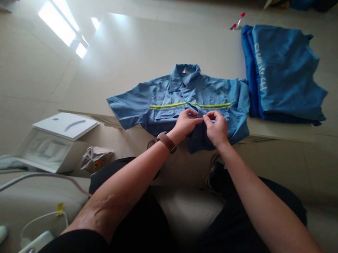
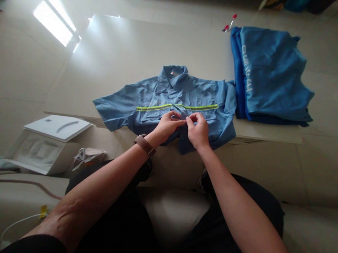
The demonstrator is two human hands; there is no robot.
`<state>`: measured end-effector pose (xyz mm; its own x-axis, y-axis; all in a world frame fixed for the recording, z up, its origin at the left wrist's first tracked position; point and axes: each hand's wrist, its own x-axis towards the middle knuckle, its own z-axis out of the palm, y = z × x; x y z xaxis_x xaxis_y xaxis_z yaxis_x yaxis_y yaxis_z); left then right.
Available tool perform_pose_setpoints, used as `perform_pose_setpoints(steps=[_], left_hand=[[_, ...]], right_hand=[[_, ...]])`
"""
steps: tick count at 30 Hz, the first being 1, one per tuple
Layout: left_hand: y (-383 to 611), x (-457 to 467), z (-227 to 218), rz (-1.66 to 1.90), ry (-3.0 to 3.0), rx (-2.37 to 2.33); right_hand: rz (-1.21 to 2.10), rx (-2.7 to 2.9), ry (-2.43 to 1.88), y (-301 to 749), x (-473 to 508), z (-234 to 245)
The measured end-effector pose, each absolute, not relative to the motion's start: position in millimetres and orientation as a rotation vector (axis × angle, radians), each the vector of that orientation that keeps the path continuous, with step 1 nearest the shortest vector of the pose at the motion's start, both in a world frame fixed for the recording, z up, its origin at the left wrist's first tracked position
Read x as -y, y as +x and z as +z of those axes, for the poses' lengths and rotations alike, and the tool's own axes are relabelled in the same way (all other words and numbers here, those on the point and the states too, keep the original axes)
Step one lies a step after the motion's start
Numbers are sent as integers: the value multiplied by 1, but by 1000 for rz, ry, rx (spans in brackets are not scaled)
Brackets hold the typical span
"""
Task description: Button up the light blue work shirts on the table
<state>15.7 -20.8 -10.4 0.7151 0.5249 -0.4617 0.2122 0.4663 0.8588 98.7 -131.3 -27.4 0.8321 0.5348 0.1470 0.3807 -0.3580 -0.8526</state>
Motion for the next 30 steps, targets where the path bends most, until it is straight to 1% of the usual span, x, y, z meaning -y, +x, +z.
perform_pose_setpoints(steps=[6, 12, 20, 22, 27, 30], left_hand=[[15, 21, -8, 260, 1034, -769], [15, 23, -3, 283, 1039, -785], [15, 23, -13, 311, 1198, -683], [14, 22, -16, 294, 1252, -648], [12, 18, -27, 179, 1361, -621], [11, 16, -36, 122, 1342, -638]], right_hand=[[159, 764, -2010, 97, 131, -23], [174, 738, -2015, 95, 129, -19], [377, 523, -1939, 104, 128, -33], [409, 486, -1940, 106, 128, -36], [321, 557, -1978, 102, 130, -36], [356, 608, -2012, 101, 131, -36]])
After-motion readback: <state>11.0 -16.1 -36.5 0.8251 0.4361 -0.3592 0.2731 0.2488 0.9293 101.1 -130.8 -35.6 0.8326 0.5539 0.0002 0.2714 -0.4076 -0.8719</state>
